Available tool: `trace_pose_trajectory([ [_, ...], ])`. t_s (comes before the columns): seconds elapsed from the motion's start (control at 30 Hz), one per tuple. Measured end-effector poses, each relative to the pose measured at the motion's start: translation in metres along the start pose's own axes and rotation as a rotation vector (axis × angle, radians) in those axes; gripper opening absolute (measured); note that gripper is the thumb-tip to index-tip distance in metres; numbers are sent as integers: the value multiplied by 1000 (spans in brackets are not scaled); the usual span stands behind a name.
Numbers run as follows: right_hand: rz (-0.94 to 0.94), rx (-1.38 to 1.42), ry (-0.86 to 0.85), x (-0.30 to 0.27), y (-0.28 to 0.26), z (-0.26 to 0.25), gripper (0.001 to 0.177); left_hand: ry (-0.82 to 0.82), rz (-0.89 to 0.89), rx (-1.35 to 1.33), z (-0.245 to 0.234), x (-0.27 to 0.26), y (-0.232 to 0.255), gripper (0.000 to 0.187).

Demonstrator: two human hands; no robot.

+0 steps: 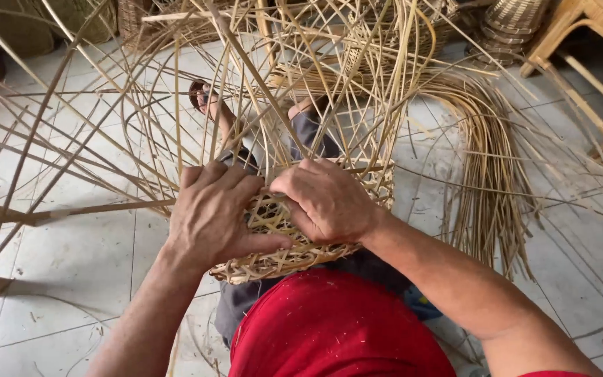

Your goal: A person is weaving a basket using thin strips of bamboo or wood, tucking them into a hexagonal pattern.

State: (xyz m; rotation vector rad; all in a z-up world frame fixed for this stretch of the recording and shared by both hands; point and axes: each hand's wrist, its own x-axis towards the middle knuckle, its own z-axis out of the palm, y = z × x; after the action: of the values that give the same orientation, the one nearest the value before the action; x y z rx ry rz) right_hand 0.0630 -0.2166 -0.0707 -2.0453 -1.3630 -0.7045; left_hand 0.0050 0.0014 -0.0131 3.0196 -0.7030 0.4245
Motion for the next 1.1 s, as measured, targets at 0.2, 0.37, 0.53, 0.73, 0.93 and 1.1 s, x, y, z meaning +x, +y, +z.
trace_pose_trajectory([
  [0.2,-6,-34,1,-6,4,3,21,-47,-29,-79,-7,-3,6,97],
  [0.37,-17,-40,30,-4,0,-3,15,7,25,-82,-1,-6,6,96],
  [0.53,-37,0,25,-8,5,2,13,73,29,-34,10,-13,8,92],
  [0.73,-14,18,8,-3,-3,5,27,135,42,-16,10,-23,6,95],
  [0.93,-46,-48,2,2,1,-7,27,629,97,59,3,-70,12,45],
  [1.1,-49,-53,-9,14,-18,-21,34,536,-460,-571,25,-131,20,11],
])
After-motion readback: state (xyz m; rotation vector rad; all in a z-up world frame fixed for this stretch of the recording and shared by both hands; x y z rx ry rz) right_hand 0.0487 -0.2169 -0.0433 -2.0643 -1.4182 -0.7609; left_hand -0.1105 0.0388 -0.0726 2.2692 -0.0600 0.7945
